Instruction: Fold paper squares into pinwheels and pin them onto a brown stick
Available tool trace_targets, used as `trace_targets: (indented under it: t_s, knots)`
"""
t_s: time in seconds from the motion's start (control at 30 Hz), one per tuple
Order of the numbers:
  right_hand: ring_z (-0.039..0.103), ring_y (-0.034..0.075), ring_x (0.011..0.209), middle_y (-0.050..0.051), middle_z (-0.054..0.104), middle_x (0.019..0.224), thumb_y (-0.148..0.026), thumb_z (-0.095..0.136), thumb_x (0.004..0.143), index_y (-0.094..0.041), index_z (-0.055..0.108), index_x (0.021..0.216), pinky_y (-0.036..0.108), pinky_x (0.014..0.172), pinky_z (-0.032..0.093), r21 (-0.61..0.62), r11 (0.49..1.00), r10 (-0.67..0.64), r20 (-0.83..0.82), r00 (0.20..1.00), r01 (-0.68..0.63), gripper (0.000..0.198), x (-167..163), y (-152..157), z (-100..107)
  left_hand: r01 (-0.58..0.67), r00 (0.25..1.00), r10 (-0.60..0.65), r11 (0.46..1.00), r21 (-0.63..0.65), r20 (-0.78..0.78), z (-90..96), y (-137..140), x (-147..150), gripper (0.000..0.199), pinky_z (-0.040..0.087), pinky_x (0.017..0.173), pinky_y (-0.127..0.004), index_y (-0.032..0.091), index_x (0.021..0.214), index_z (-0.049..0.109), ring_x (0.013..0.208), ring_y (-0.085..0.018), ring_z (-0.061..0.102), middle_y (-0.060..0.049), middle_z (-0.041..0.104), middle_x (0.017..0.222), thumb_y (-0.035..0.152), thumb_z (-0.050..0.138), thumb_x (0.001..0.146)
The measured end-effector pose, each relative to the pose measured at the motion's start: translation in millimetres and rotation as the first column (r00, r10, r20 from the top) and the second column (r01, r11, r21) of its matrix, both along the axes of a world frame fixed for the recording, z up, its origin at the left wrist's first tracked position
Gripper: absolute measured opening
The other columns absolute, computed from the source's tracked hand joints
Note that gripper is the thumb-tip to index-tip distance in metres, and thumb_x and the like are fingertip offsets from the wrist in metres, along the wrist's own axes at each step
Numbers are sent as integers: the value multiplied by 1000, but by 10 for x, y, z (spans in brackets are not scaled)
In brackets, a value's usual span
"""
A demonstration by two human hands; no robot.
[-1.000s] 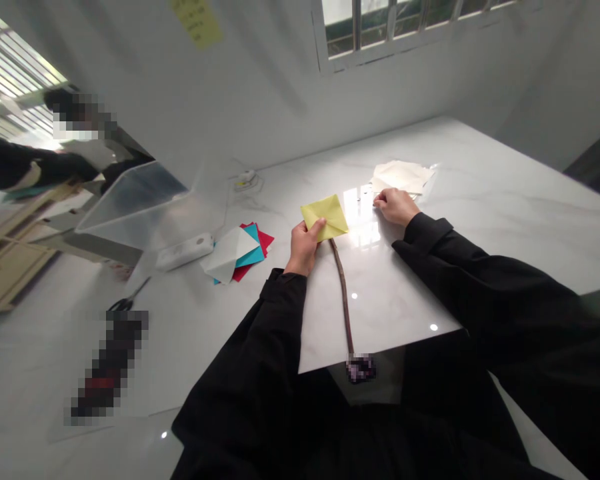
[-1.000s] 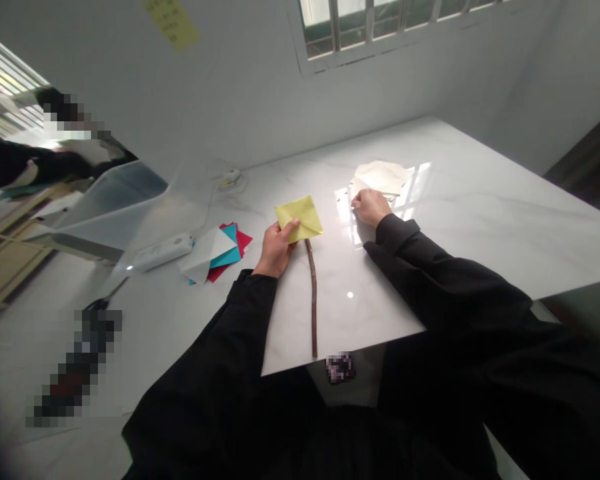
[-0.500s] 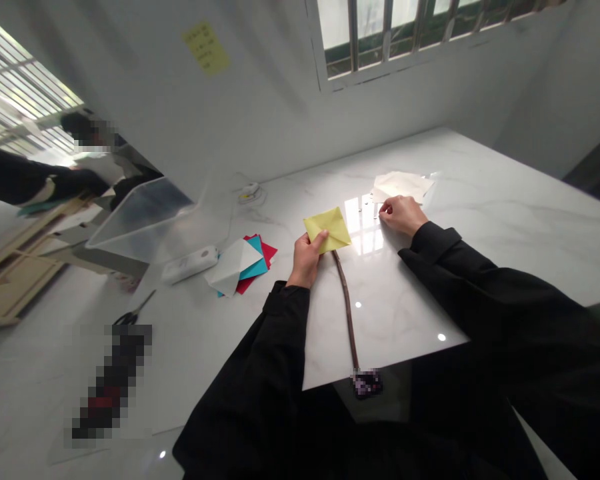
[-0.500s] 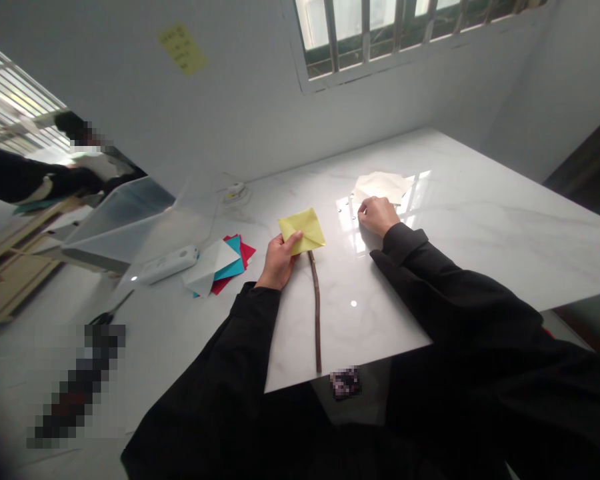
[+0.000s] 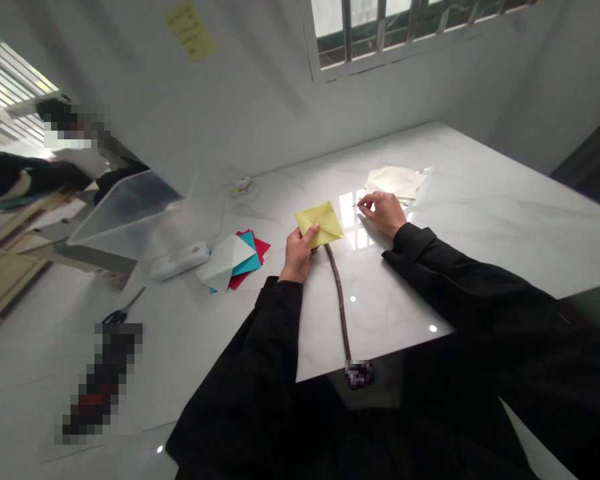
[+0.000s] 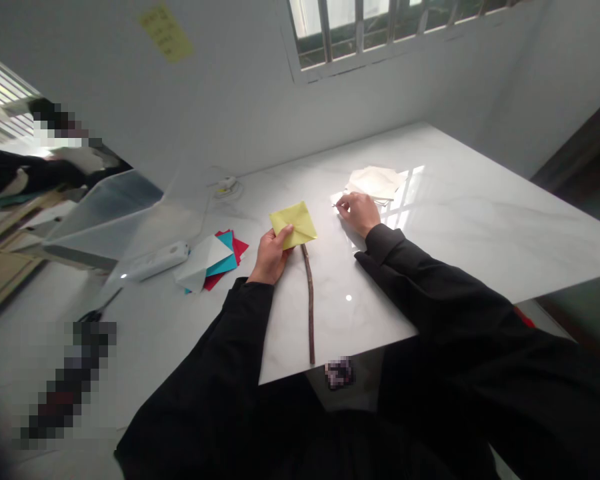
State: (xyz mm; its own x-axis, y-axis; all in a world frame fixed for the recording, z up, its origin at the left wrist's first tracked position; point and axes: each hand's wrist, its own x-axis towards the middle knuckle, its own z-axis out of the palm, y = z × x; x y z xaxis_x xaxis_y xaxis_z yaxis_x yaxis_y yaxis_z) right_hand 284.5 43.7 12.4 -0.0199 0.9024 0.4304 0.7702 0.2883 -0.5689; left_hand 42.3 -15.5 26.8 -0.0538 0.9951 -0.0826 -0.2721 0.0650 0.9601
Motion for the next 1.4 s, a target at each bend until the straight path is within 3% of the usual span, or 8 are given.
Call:
trace_targets:
  t_s: [0.2, 0.37, 0.57, 0.67, 0.83, 1.1, 1.23, 1.4]
  knots:
    - [71, 23, 77, 8, 80, 97, -60, 65, 97, -20, 70, 131, 37, 80, 59, 16, 969, 232, -414, 880, -248, 52, -517, -314, 23, -24, 998, 24, 1000, -13, 59, -4, 31, -23, 53, 57, 71, -24, 16, 105, 70, 88, -18, 75, -9, 79, 102, 53, 92, 73]
    - [76, 26, 86, 7, 81, 101, -52, 84, 80, -21, 55, 145, 40, 82, 63, -23, 919, 296, -618, 728, -392, 77, -850, -468, -89, -4, 1000, 4, 999, 50, -4, -24, 30, -20, 60, 48, 58, -20, 19, 113, 66, 79, -15, 72, -8, 77, 104, 57, 91, 74]
    - [69, 18, 62, 2, 78, 87, -47, 82, 77, -22, 58, 130, 33, 62, 61, -64, 940, 166, -773, 612, -336, 63, -823, -395, -144, 0, 983, 24, 991, 133, -180, -85, 36, -1, 95, 53, 66, -23, 25, 146, 51, 78, -15, 71, -5, 75, 106, 33, 97, 64]
    - [67, 16, 59, 1, 77, 84, -47, 83, 78, -22, 60, 122, 29, 58, 59, -51, 941, 175, -775, 607, -336, 56, -816, -415, -124, -46, 983, 67, 991, 124, -170, -103, 57, 9, 73, 55, 65, -24, 22, 141, 55, 70, -12, 68, -3, 73, 96, 31, 87, 76]
    - [66, 14, 57, -1, 71, 75, -67, 73, 87, -22, 62, 115, 26, 53, 56, -47, 951, 151, -790, 594, -304, 54, -828, -406, -151, -114, 989, 120, 991, 67, -93, -90, 83, 38, 26, 51, 58, -22, 17, 101, 65, 62, -9, 63, -2, 70, 88, 37, 77, 88]
    - [64, 14, 55, 2, 68, 73, -74, 76, 81, -19, 65, 88, 26, 49, 55, -106, 981, -6, -850, 526, -160, 57, -770, -286, -259, -157, 988, 157, 987, 25, 4, -51, 61, 22, 28, 49, 60, -22, 18, 93, 65, 61, -8, 61, 2, 66, 79, 32, 84, 77]
    - [64, 13, 56, 2, 71, 76, -70, 80, 79, -20, 67, 93, 25, 49, 54, -27, 984, 74, -837, 542, -177, 53, -743, -314, -236, -106, 994, 106, 992, 67, 4, -60, 55, 19, 45, 51, 68, -22, 20, 106, 67, 74, -11, 67, -1, 73, 92, 21, 87, 65]
    - [68, 16, 64, 4, 74, 87, -69, 78, 80, -21, 66, 103, 26, 51, 57, -49, 988, 41, -824, 565, -144, 55, -708, -312, -222, -132, 991, 131, 990, 45, 19, -114, 101, -2, 58, 52, 75, -24, 22, 119, 62, 81, -14, 69, -1, 75, 92, 24, 88, 67]
